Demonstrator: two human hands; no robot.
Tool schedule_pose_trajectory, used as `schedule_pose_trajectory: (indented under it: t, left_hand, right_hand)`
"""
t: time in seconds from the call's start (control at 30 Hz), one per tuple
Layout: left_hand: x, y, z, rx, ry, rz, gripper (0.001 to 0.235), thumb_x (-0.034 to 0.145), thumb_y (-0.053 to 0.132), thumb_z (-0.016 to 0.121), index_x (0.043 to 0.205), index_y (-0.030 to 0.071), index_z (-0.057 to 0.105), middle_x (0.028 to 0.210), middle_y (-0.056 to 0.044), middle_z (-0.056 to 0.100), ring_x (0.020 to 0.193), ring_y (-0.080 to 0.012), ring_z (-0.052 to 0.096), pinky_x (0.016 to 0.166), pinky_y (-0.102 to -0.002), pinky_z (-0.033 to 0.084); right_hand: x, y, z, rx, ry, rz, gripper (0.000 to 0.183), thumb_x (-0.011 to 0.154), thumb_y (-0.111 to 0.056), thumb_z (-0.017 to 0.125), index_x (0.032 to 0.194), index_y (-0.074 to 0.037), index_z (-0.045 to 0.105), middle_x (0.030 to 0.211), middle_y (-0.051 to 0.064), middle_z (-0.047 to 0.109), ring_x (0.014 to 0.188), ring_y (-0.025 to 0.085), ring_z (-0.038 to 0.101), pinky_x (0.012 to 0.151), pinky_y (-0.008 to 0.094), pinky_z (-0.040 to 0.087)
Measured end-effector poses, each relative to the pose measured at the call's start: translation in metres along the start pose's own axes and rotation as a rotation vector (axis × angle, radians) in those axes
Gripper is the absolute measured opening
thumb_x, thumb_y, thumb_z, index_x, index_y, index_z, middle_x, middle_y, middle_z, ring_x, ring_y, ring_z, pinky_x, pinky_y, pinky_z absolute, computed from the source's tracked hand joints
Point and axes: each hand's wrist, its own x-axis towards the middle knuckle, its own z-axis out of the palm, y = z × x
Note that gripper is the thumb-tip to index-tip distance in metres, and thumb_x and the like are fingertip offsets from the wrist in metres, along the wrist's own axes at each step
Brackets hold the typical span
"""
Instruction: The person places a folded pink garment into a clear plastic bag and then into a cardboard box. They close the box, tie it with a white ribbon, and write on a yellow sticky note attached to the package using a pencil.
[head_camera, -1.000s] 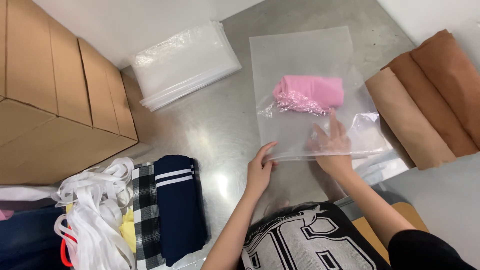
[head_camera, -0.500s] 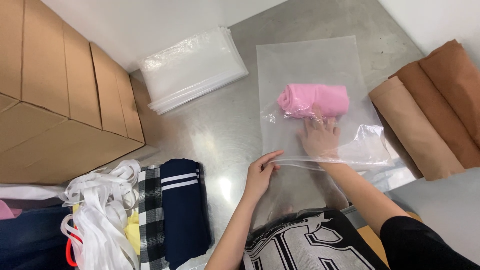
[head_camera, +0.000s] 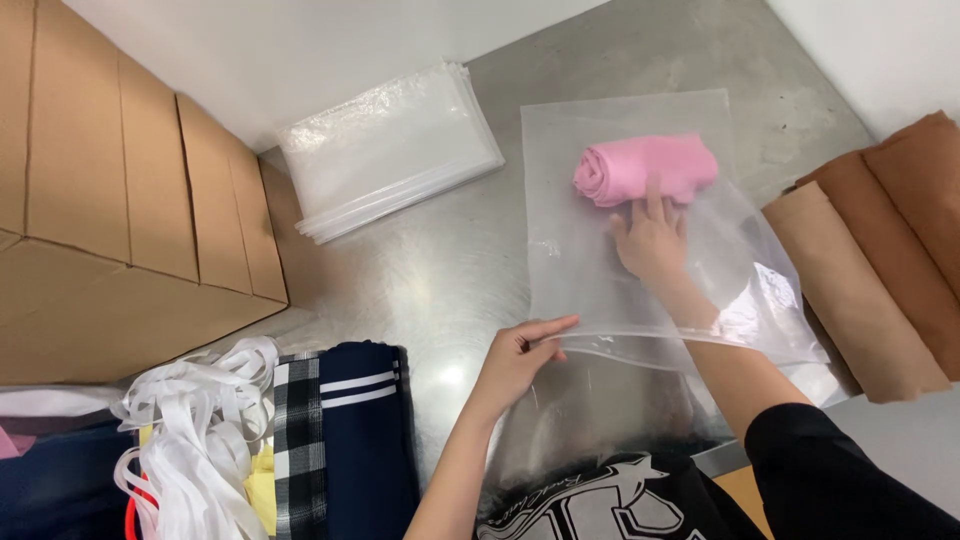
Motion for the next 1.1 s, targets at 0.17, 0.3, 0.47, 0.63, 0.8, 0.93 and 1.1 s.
schedule_pose_trajectory:
  t: [0.17, 0.3, 0.47, 0.63, 0.8, 0.93, 1.1]
  left_hand:
    - [0.006, -0.002, -0.006, 0.021, -0.098, -0.056, 0.042, 0.097, -0.001, 0.063, 0.135, 0.012, 0.077, 0.091, -0.013, 0.073, 0.087, -0.0167, 0.072, 0.088, -0.031, 0.057]
    - [0.006, 0.006, -0.013, 0.002, -0.12, -0.258, 0.044, 0.099, 0.003, 0.062, 0.136, 0.02, 0.079, 0.101, 0.004, 0.066, 0.087, -0.0104, 0.068, 0.089, -0.019, 0.052]
    - [0.008, -0.008, -0.014, 0.053, -0.175, -0.244, 0.039, 0.103, 0.011, 0.063, 0.137, 0.022, 0.078, 0.093, 0.003, 0.068, 0.09, -0.0079, 0.068, 0.088, -0.02, 0.047]
    - [0.003, -0.006, -0.01, 0.05, -0.237, -0.308, 0.036, 0.102, 0.019, 0.068, 0.137, 0.02, 0.076, 0.119, 0.002, 0.077, 0.092, -0.0061, 0.073, 0.086, -0.017, 0.052]
    - [0.002, -0.034, -0.009, 0.07, -0.141, -0.167, 0.074, 0.103, 0.053, 0.066, 0.166, 0.018, 0.045, 0.141, -0.023, 0.052, 0.117, -0.0256, 0.06, 0.095, -0.037, 0.059]
    - [0.028, -0.109, -0.006, 0.248, 0.057, -0.118, 0.055, 0.104, 0.037, 0.069, 0.156, 0.021, 0.059, 0.13, -0.023, 0.061, 0.117, -0.0361, 0.068, 0.098, -0.045, 0.059]
    - [0.039, -0.142, -0.005, 0.348, 0.235, -0.118, 0.033, 0.105, 0.02, 0.067, 0.136, 0.025, 0.074, 0.102, -0.01, 0.071, 0.098, -0.025, 0.071, 0.085, -0.038, 0.06]
  right_hand:
    - [0.067, 0.005, 0.024, -0.042, 0.047, -0.02, 0.069, 0.11, -0.047, 0.047, 0.168, -0.011, 0.04, 0.182, 0.004, 0.007, 0.159, 0.039, 0.028, 0.118, 0.073, 0.034]
    - [0.097, -0.015, -0.008, 0.066, -0.109, 0.124, 0.065, 0.11, -0.051, 0.04, 0.16, -0.01, 0.044, 0.179, -0.012, -0.011, 0.164, 0.031, 0.012, 0.126, 0.071, 0.011]
    - [0.089, -0.016, -0.006, 0.144, 0.008, 0.022, 0.066, 0.104, -0.045, 0.056, 0.164, -0.022, 0.041, 0.176, -0.012, -0.008, 0.162, 0.028, 0.01, 0.114, 0.088, 0.012]
    - [0.052, 0.003, 0.042, 0.004, 0.164, -0.243, 0.061, 0.103, -0.049, 0.063, 0.155, -0.019, 0.057, 0.18, 0.003, -0.008, 0.162, 0.042, 0.018, 0.103, 0.095, 0.019]
    - [-0.051, 0.004, 0.048, -0.198, -0.002, -0.367, 0.066, 0.108, -0.053, 0.044, 0.17, -0.033, 0.03, 0.178, 0.009, 0.025, 0.159, 0.04, 0.029, 0.128, 0.07, 0.015]
    - [-0.119, 0.028, 0.056, -0.205, -0.061, -0.451, 0.065, 0.108, -0.055, 0.046, 0.168, -0.033, 0.034, 0.173, 0.012, 0.034, 0.163, 0.036, 0.022, 0.13, 0.064, 0.013]
    - [-0.192, 0.054, 0.016, -0.185, -0.461, -0.57, 0.092, 0.1, -0.074, 0.051, 0.173, -0.035, 0.011, 0.18, 0.002, 0.011, 0.164, 0.028, 0.009, 0.13, 0.055, 0.012]
